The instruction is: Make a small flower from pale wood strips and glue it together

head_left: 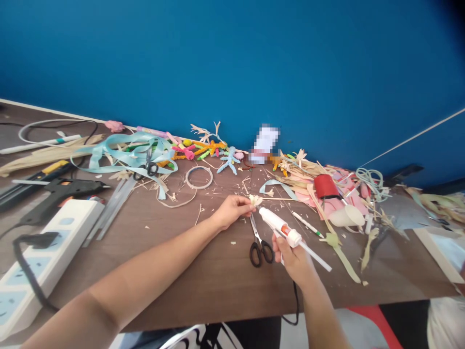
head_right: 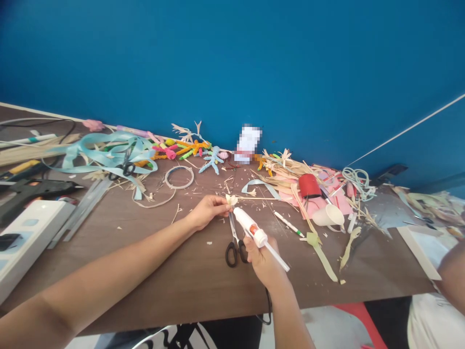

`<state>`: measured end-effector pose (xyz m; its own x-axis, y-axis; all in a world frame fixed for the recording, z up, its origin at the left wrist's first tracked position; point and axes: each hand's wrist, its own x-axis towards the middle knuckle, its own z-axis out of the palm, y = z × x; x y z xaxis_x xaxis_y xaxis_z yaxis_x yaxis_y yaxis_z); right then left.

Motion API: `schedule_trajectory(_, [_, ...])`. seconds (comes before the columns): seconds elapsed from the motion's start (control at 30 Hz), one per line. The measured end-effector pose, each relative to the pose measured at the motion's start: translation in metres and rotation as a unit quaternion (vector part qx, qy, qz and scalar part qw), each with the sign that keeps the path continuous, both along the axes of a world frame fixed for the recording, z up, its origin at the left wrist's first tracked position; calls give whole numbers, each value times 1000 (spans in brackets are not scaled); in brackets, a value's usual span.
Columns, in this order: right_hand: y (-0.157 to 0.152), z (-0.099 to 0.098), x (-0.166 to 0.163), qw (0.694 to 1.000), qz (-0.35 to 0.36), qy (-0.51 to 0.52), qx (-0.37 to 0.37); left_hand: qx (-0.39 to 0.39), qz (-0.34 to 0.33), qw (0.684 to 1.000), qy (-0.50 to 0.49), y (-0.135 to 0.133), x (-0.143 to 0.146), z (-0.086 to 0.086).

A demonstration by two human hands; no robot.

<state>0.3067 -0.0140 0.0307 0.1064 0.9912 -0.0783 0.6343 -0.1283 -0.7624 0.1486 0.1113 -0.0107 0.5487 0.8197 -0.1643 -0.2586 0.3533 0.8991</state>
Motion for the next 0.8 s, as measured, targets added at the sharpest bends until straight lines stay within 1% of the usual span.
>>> schedule_trajectory(0.23, [4, 2, -3, 1000, 15, 13, 5, 4, -4, 1000, 4, -1, -1, 3])
schedule_trajectory(0.8, [5, 7, -4, 1000, 23, -14, 11, 7, -4, 1000, 10, -1, -1, 3])
